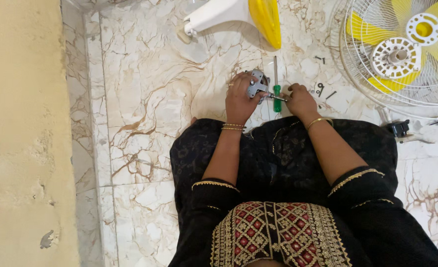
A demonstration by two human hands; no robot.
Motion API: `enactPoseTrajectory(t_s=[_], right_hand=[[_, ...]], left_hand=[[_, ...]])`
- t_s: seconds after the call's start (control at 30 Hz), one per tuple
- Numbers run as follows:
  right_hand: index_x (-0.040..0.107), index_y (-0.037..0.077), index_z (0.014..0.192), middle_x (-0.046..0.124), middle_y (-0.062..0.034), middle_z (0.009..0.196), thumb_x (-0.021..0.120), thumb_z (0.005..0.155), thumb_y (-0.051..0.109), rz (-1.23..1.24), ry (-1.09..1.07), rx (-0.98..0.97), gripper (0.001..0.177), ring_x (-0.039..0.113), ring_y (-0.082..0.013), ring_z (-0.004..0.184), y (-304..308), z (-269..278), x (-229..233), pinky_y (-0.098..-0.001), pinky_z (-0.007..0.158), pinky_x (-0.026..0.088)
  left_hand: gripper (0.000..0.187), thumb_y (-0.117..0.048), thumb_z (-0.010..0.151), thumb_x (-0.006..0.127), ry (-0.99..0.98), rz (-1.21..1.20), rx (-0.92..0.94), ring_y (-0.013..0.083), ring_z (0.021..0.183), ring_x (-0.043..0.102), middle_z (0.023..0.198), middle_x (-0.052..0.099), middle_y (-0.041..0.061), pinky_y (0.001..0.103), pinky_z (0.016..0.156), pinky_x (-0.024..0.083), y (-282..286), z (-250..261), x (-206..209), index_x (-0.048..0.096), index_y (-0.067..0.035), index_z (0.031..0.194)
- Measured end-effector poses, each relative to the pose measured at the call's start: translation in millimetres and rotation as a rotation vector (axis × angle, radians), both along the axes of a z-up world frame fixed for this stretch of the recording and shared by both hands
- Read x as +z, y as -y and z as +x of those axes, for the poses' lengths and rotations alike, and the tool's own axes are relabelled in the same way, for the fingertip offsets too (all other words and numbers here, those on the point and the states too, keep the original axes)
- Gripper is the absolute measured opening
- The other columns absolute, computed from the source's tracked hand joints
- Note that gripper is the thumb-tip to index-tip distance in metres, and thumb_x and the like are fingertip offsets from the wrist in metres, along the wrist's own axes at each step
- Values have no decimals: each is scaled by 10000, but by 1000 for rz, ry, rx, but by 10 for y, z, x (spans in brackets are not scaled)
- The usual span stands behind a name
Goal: The person sits on the floor and uses a green screwdriver to adjust and tighten screws on a disassembled electric fan motor. The person rotates the motor housing and repeatedly tightens screws on different sides.
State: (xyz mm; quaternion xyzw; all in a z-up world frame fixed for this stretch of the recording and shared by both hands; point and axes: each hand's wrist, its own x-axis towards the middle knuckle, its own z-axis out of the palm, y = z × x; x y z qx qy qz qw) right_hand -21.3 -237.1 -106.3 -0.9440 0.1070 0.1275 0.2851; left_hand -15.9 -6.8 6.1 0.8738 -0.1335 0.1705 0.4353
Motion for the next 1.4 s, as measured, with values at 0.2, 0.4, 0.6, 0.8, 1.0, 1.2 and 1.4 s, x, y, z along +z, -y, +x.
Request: enactPoseTrajectory(t_s=[0.2,0.4,0.6,0.8,1.0,1.2,1.4], right_hand=[[646,52,1242,679,-206,1178,675,950,246,116,31,-35,352,671,-353,1081,17,80,-260,-441,938,536],[546,0,1308,621,-222,1151,745,825,138,266,254,165,541,669,-343,917,-162,11,10,-436,824,545],[436,11,1458,630,-149,1195,774,855,220,399,285,-13,722,650,-319,932,-329,34,464,-400,837,541],[560,57,1377,615,-111,1270,749,905,292,-174,859,295,560,620,-317,1116,-535,46,649,-401,916,489],[746,79,1115,726,-116,1009,700,1001,230,14,570,158,195,658,-319,996,-650,209,516,-431,851,509],[728,-2,1071,746,-140,866,666,985,132,489,400,-133,171,735,-212,763,-527,276,291,-348,702,562],[734,-4,1078,744,-108,823,677,987,113,614,356,-248,158,708,-148,731,-430,300,126,-291,684,550]], left_hand=[[492,-259,716,917,71,-33,112,377,1293,572,1225,658,131,446,1086,481,31,7,-243,639,-83,1082],[492,-174,724,895,34,-159,154,404,1333,545,1302,624,181,475,1113,442,-11,83,-631,567,-70,1075],[538,-187,733,910,-45,-239,262,436,1333,527,1248,600,226,479,1091,443,-40,132,-958,537,-21,1084],[612,-217,745,910,-121,-319,326,428,1335,510,1279,563,241,469,1090,446,-75,130,-1119,515,11,1152],[607,-177,759,895,-98,-288,280,453,1367,458,1305,563,255,485,1110,408,-72,114,-1086,504,26,1178],[478,-154,816,846,-97,-166,142,444,1247,547,1288,590,254,474,1036,461,-43,73,-1130,528,-5,1140],[446,-206,837,849,-69,-99,93,399,1105,607,1165,628,200,455,978,498,-1,107,-1167,550,-28,1116]])
